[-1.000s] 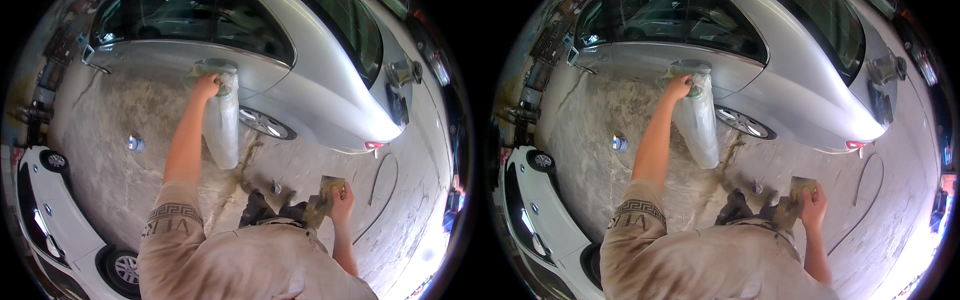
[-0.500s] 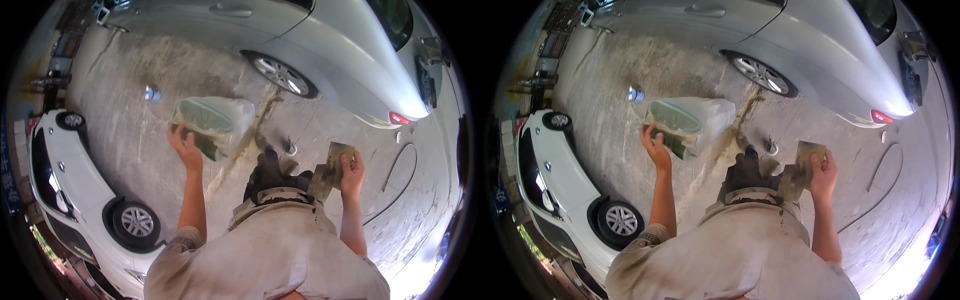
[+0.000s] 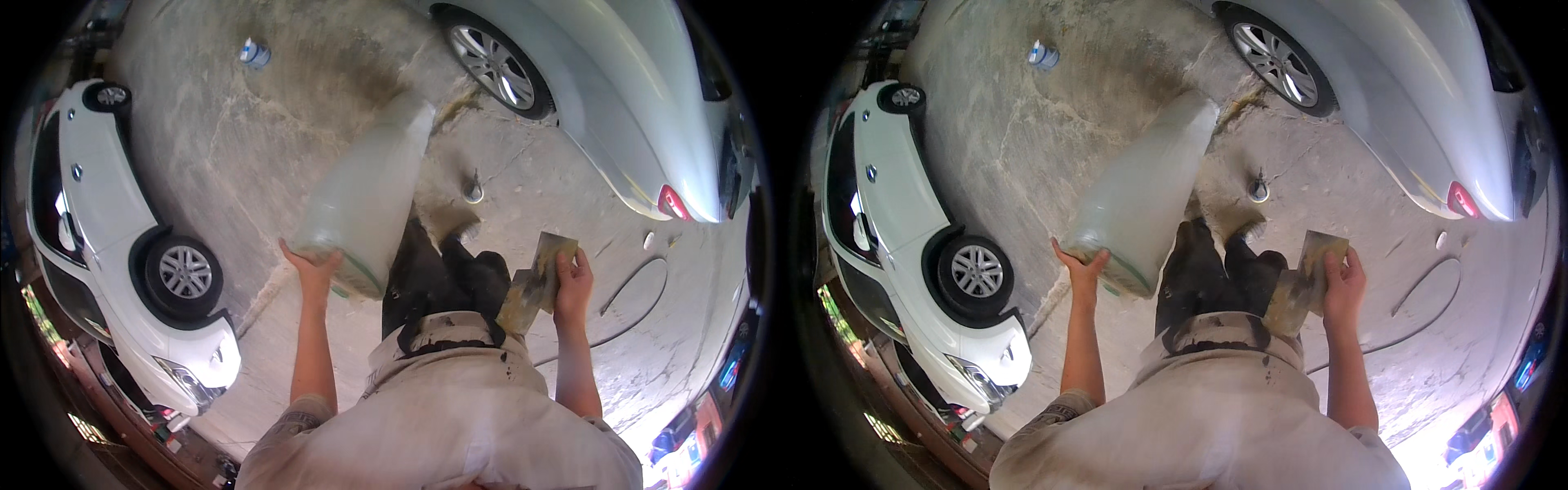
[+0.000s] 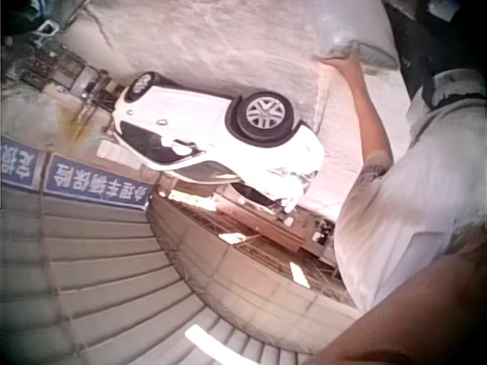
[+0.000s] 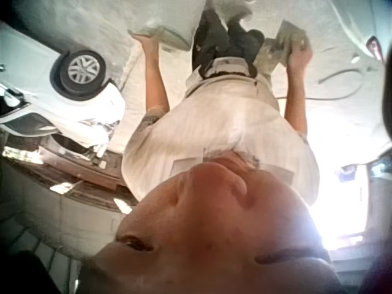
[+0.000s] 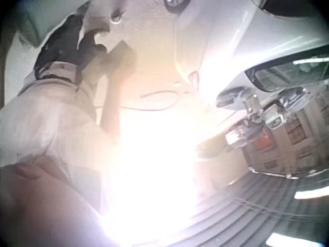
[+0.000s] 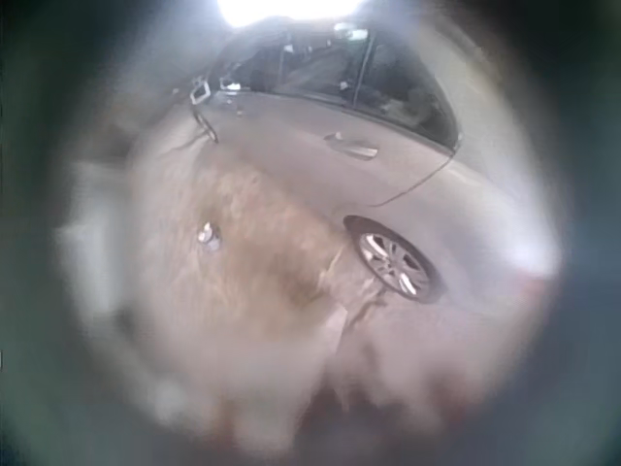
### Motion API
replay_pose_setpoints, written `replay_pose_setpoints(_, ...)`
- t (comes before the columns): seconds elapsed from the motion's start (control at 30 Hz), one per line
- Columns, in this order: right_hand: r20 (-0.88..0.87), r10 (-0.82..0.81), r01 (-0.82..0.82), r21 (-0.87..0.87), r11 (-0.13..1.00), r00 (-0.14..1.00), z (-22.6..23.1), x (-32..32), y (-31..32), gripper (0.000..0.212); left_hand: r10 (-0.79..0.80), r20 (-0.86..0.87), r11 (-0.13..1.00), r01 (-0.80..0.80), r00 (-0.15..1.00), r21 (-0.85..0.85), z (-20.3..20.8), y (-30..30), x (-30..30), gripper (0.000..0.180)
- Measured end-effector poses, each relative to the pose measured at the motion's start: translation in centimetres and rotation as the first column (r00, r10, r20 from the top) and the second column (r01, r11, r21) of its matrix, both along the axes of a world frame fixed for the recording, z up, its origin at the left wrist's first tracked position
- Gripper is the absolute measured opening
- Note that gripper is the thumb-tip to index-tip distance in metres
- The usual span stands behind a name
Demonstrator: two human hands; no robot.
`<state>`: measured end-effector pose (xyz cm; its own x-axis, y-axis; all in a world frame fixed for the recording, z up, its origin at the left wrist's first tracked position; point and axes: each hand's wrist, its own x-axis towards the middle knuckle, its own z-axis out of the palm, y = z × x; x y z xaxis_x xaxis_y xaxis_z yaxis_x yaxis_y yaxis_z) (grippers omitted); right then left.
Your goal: The person folds a sheet of sandpaper multiple times, then picks up a plastic-wrapped package of sanding supplies from the floor and places it on the trunk of a silver car. The person handles the sandpaper and package by hand.
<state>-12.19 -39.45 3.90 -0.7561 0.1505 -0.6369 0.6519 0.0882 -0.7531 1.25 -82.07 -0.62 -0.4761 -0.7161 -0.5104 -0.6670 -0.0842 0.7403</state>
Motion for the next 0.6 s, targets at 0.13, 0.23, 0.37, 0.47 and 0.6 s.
replay_pose_setpoints(0.13,0.035,-0.002,0.002,0.003,1.0,0.999,-1.1,0.9,-1.5,0.034,-0.333,-0.053,0.926,0.316,0.942,-0.207,-2.7,2.0,3.8,0.129)
replay_pose_setpoints(0.23,0.037,-0.027,0.027,-0.021,0.999,0.999,-2.4,2.1,-2.8,0.032,-0.64,0.083,0.697,0.623,0.764,-0.354,-2.8,2.8,4.9,0.124)
replay_pose_setpoints(0.37,0.076,0.013,-0.013,-0.003,1.0,0.997,-3.6,3.3,-4.0,0.033,-0.878,0.12,0.363,0.808,0.463,-0.464,-2.8,4.5,5.0,0.106)
replay_pose_setpoints(0.47,0.097,-0.04,0.041,-0.006,0.999,0.994,-3.5,4.5,-5.6,0.03,-0.931,0.18,0.204,0.862,0.317,-0.464,-2.6,5.8,4.8,0.077)
replay_pose_setpoints(0.6,0.117,-0.071,0.07,0.014,0.997,0.991,-3.6,5.5,-6.7,0.03,-0.969,0.212,-0.007,0.842,0.128,-0.539,-3.1,7.8,3.9,0.053)
